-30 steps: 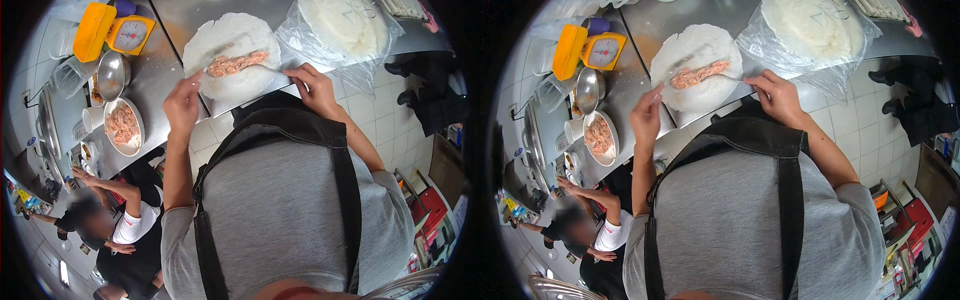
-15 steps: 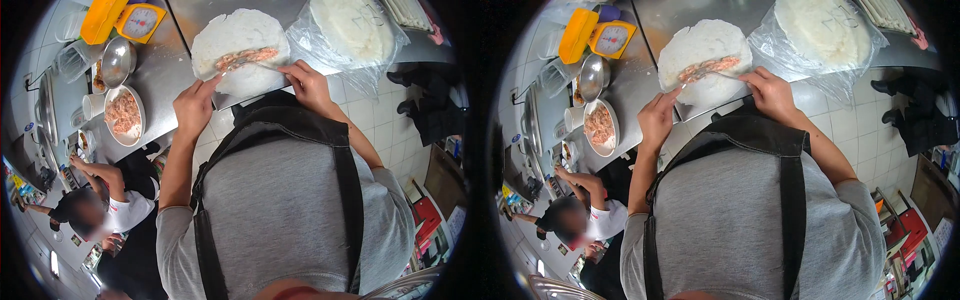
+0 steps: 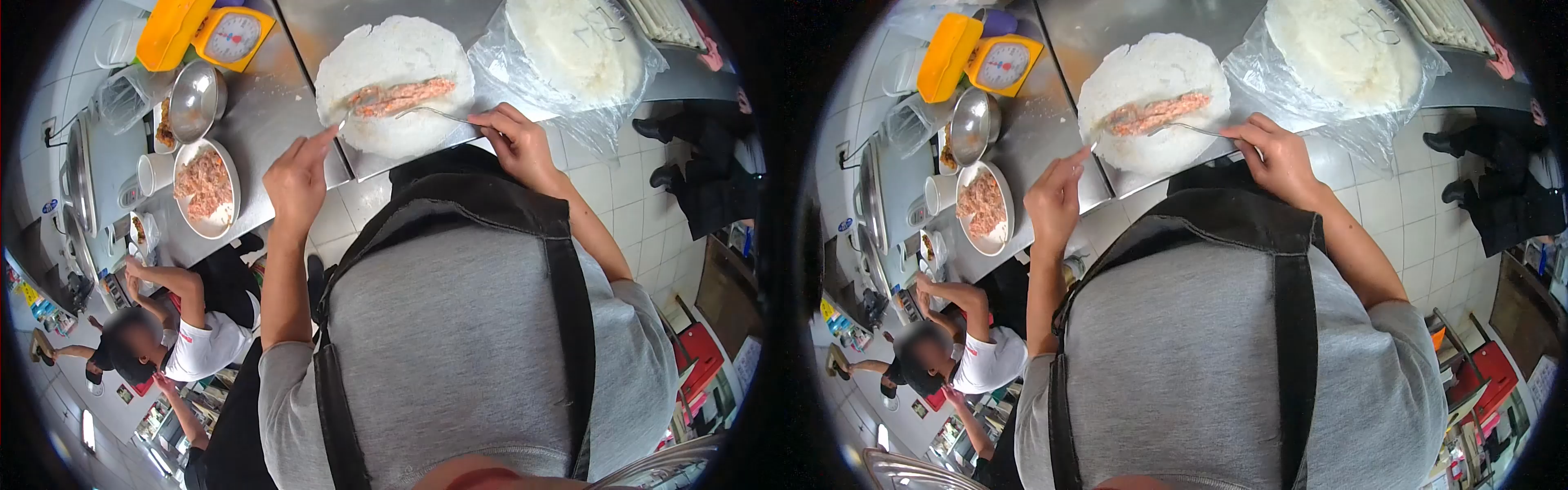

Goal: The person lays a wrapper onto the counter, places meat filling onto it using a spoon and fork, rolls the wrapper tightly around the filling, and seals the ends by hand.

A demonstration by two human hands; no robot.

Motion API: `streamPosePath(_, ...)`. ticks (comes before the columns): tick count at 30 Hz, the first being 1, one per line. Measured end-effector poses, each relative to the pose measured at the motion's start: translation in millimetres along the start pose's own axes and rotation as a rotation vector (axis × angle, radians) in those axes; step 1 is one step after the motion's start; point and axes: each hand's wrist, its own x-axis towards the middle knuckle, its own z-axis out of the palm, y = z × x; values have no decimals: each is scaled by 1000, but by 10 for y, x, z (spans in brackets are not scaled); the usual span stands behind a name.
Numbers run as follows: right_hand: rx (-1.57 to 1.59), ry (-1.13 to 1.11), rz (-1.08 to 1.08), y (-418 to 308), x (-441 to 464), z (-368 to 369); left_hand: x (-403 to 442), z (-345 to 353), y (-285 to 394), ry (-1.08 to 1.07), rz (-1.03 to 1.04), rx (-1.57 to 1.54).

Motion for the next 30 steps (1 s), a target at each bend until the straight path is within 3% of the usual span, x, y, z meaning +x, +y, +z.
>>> streamPosePath(4, -30, 19, -3, -50, 76, 149, 97, 315, -37, 81, 144, 20)
streamPosePath(8, -24, 50, 60, -55, 100, 76, 11, 218, -174, 29, 121, 27)
streamPosePath(11, 5, 1, 57, -122, 56, 114, 34, -52, -98, 52, -30, -63)
streamPosePath(15, -91, 15, -9, -285, 158, 354, -22, 235, -337, 84, 115, 13)
streamPosePath(20, -76, -17, 124, -381, 132, 374, -102, 18, -335, 30, 89, -54)
streamPosePath(30, -19, 31, 159, -389, 23, 351, -159, -3, -387, 20, 42, -162)
